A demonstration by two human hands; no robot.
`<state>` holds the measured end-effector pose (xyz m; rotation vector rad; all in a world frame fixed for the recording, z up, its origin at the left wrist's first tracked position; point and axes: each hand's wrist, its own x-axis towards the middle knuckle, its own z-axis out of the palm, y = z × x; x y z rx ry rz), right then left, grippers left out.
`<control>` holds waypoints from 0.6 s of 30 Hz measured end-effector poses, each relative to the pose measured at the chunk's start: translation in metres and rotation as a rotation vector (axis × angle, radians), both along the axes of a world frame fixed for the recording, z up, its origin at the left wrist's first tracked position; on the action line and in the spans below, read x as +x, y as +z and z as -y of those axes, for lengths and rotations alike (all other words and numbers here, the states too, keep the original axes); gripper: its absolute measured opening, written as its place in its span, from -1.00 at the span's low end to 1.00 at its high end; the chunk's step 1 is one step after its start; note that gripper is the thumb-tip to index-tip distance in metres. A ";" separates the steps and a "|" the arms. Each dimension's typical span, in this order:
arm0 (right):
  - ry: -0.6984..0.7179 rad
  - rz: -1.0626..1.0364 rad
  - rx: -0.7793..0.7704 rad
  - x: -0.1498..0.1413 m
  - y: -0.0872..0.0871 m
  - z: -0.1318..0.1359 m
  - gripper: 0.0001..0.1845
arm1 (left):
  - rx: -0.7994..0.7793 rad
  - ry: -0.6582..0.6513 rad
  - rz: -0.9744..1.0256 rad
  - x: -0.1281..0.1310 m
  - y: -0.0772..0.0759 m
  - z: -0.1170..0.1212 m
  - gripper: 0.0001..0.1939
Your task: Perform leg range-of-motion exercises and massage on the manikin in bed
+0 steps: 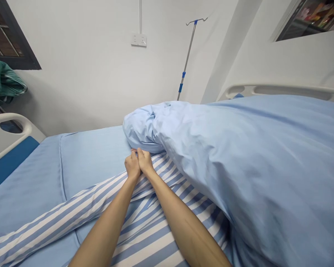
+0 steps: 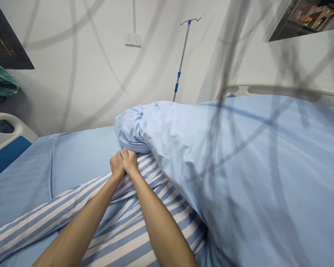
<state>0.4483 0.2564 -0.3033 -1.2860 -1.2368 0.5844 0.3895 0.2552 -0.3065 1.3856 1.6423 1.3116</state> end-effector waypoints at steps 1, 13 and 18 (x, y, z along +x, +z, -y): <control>0.009 0.077 0.011 0.003 0.004 0.003 -0.51 | -0.001 -0.020 -0.033 0.001 0.000 0.000 -0.52; 0.082 0.045 0.062 0.021 -0.007 -0.002 -0.50 | 0.020 -0.083 0.049 0.011 0.001 -0.005 -0.57; 0.014 -0.185 0.042 0.028 -0.010 -0.011 -0.54 | 0.136 -0.152 0.317 0.037 0.026 -0.013 -0.58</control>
